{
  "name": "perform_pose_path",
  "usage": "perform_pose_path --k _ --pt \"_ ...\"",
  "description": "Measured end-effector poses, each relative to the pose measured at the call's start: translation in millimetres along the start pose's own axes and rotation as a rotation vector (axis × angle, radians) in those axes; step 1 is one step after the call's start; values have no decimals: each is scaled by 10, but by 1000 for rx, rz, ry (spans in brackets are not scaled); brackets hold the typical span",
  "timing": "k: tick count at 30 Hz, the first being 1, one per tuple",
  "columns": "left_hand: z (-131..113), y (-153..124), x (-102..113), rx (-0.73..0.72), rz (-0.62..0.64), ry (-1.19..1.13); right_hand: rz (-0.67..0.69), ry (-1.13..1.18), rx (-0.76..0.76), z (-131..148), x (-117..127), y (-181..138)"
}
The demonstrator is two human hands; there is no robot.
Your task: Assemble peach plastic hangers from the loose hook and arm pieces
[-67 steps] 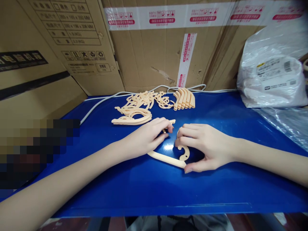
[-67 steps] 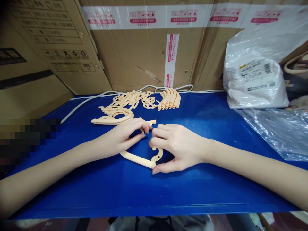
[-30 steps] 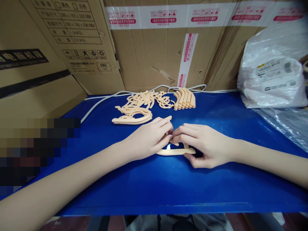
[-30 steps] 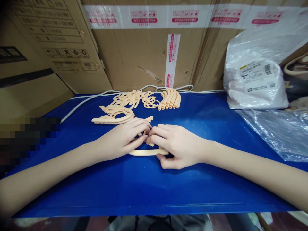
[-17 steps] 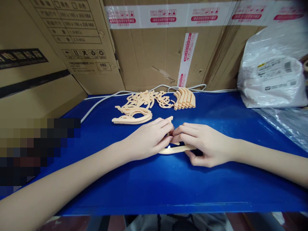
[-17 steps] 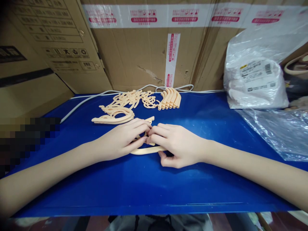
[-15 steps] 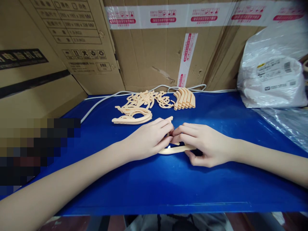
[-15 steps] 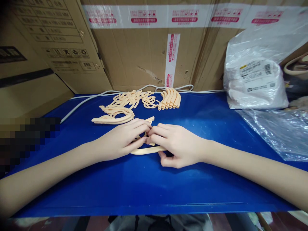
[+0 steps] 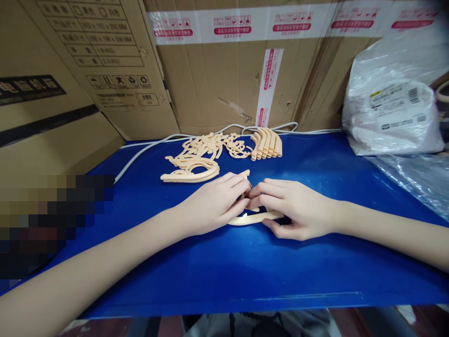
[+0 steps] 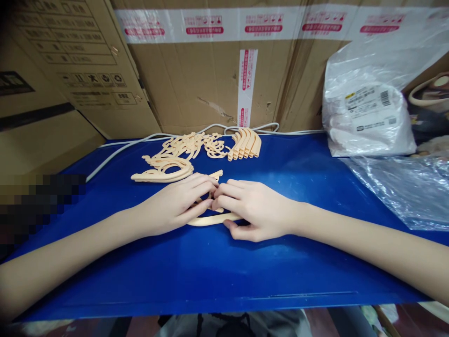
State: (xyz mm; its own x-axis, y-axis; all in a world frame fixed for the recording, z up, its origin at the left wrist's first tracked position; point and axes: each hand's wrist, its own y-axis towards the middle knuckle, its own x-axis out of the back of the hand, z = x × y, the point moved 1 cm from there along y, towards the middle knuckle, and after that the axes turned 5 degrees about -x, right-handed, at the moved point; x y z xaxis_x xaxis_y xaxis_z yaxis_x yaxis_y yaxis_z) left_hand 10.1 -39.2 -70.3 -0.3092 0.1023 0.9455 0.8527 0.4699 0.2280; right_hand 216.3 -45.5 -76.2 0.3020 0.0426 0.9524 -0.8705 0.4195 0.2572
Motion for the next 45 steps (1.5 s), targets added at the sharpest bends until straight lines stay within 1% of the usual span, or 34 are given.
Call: perform_pose_path --k 8,13,20,27,32,38,45 --pt "5 15 -1 -15 -1 6 -16 9 10 -8 -3 -9" --pt "-13 9 -2 -44 12 6 -56 24 15 8 -15 -14" --pt "3 -6 5 -35 11 -12 -106 11 -15 -22 -19 -8" --pt "45 -18 30 -21 19 -12 -105 47 -104 -57 2 -1" --pt "126 -33 22 15 0 -1 -150 38 -176 -149 -21 3" --pt "165 -39 -23 -17 -27 44 -230 21 -279 -207 -52 -5" --pt "118 -28 0 -44 -20 109 -218 15 -308 -226 -57 -1"
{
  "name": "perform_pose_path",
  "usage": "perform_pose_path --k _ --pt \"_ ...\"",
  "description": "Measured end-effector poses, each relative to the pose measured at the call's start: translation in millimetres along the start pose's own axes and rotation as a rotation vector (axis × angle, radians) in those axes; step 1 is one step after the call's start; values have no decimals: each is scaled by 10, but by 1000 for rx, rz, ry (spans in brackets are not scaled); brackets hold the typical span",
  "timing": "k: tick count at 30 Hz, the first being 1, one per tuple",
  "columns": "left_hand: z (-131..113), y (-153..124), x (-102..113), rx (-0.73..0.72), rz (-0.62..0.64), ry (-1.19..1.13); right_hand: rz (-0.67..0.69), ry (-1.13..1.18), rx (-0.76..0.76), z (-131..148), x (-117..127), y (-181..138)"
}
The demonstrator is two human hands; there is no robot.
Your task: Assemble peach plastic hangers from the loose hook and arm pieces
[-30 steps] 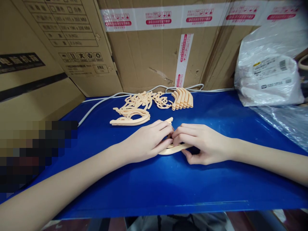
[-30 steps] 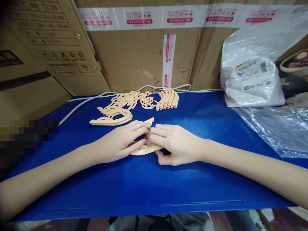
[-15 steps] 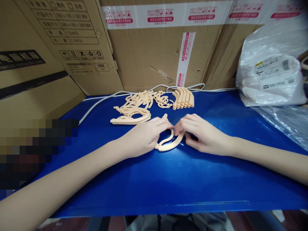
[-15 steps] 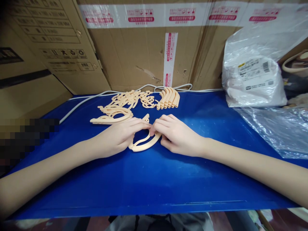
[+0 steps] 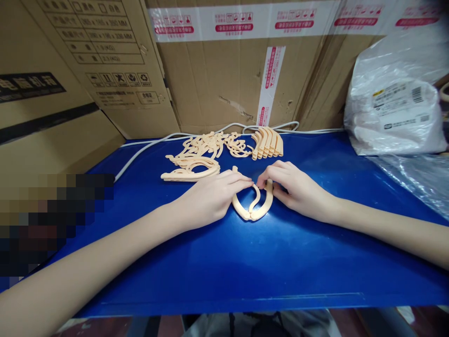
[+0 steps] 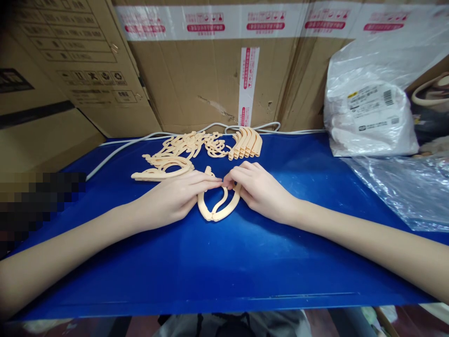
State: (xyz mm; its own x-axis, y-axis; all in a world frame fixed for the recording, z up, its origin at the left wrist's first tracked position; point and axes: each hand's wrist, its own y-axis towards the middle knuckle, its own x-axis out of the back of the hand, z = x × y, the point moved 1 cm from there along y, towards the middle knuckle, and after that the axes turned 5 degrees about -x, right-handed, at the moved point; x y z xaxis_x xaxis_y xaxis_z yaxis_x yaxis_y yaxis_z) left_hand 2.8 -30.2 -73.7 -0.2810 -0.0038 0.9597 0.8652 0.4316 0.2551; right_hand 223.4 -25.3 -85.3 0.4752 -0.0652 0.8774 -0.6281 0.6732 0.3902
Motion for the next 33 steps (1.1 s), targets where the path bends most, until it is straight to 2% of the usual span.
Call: perform_pose_path --k 6,17,27,33 --pt "-12 4 17 -20 -1 27 -10 -15 -15 -9 -8 1" --pt "-82 10 66 23 25 31 -100 5 -172 36 36 -11" --pt "-137 -3 67 43 22 -72 -22 223 -20 67 92 -11" --pt "-123 -3 53 48 38 -126 51 273 -9 100 96 -15"
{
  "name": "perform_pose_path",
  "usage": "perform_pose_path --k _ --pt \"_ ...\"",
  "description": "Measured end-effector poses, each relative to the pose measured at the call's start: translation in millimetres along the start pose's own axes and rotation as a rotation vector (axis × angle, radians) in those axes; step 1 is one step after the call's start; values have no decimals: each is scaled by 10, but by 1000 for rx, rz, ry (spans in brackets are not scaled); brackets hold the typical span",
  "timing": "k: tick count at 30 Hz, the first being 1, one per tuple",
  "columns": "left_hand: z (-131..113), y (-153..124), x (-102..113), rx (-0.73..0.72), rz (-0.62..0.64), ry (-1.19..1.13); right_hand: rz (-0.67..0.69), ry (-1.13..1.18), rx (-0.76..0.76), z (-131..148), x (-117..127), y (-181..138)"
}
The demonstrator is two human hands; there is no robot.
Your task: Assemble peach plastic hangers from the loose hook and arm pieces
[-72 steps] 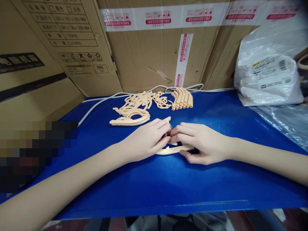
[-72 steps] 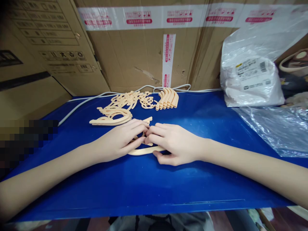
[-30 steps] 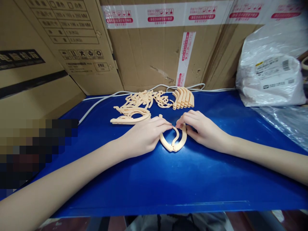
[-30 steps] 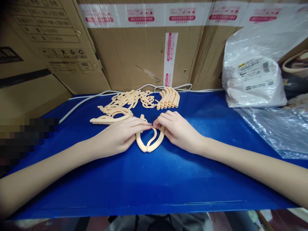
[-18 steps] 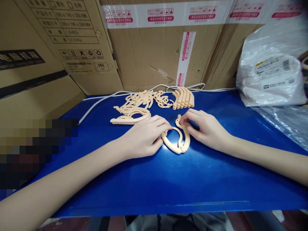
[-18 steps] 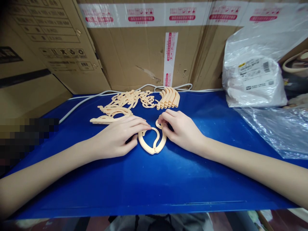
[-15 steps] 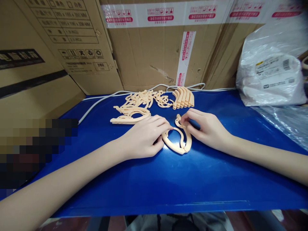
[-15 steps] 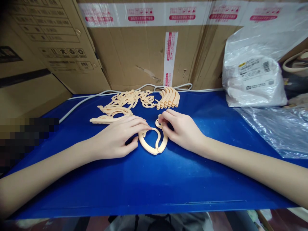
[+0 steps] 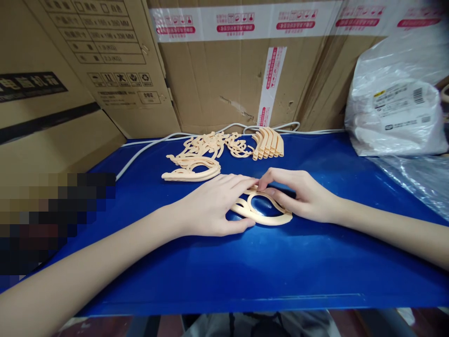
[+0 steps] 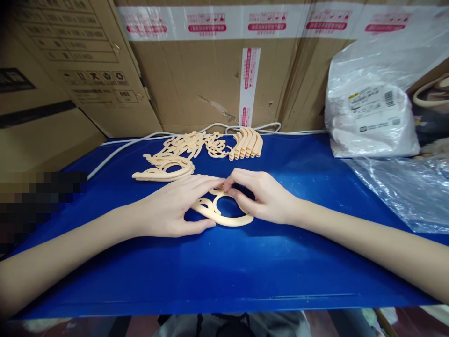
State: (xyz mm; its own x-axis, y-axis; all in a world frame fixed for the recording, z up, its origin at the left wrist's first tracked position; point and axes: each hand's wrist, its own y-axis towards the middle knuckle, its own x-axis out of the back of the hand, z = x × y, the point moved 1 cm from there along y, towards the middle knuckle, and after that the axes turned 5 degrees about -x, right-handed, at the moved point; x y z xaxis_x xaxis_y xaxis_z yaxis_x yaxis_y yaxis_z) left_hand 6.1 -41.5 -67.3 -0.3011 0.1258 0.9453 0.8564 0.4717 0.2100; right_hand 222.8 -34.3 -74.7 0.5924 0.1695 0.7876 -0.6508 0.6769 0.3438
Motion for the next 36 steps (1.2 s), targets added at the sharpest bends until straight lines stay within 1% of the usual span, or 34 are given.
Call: perform_pose_path --k 4,7,11,15,18,22,28,33,36 --pt "16 3 9 19 14 88 -96 -63 -37 -36 1 0" --pt "15 8 20 3 3 170 -142 -42 -134 -83 1 11" --pt "32 5 62 -41 -73 323 -100 91 -321 -122 -7 30" --pt "54 -5 120 -55 -201 506 -30 274 -406 -115 6 51" --pt "46 -5 142 -77 -260 600 4 406 -410 -114 29 62" --pt "43 -7 153 -105 -266 655 30 484 -394 -133 42 60" --pt "56 -12 157 -106 -250 691 31 506 -348 -132 33 59" --pt "34 -2 150 -73 -212 626 36 509 -348 -114 34 64" --pt "55 3 226 -14 -199 570 -33 427 -343 -119 45 61"
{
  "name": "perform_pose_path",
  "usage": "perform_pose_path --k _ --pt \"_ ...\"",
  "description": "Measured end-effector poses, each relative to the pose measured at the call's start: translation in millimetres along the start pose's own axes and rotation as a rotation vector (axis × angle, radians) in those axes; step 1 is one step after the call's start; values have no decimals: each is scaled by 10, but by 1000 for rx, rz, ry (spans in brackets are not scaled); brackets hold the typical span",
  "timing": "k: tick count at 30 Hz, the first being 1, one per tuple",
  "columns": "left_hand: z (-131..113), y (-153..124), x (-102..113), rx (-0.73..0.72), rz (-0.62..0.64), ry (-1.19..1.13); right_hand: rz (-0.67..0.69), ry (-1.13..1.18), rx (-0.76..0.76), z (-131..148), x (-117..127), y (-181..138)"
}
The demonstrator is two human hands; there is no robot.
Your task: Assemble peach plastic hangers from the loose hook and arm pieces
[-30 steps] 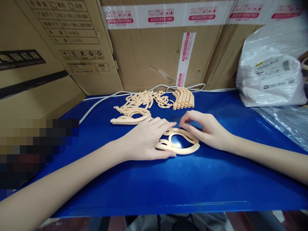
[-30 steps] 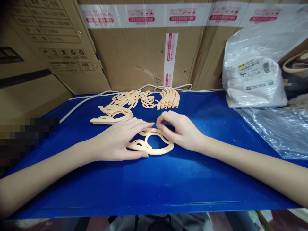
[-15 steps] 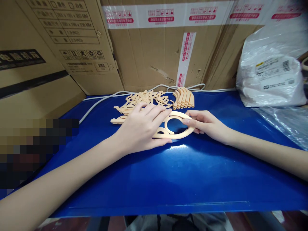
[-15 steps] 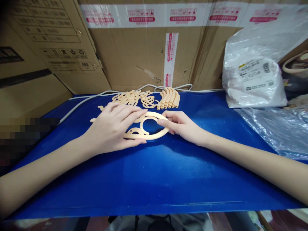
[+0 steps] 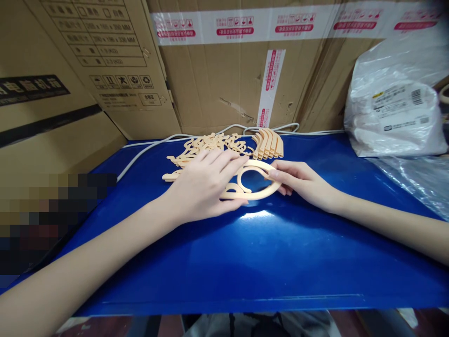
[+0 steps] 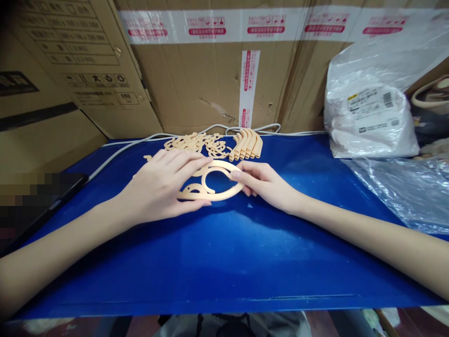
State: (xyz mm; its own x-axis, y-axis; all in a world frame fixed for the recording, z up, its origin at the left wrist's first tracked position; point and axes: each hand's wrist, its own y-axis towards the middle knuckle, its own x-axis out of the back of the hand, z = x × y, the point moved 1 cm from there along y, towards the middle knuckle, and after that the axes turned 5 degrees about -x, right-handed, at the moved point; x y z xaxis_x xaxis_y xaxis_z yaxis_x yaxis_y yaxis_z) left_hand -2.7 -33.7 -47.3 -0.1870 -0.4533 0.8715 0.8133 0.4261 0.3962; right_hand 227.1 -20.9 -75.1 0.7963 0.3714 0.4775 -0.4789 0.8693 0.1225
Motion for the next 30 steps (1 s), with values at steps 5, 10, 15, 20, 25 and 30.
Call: perform_pose_path --k 5,10,15,20,25,30 --pt "364 -20 259 238 32 -68 -174 -405 147 -54 57 6" --pt "761 -168 521 494 197 -269 -24 -841 308 -121 49 5" --pt "914 -261 453 580 364 -320 -9 -915 343 -128 33 -1" --pt "998 -280 285 559 488 -271 -4 -915 353 -121 35 1" --pt "1028 -304 248 542 516 -255 -8 -914 354 -131 35 2" --pt "1028 -318 213 532 523 -246 -10 -901 360 -129 35 1"
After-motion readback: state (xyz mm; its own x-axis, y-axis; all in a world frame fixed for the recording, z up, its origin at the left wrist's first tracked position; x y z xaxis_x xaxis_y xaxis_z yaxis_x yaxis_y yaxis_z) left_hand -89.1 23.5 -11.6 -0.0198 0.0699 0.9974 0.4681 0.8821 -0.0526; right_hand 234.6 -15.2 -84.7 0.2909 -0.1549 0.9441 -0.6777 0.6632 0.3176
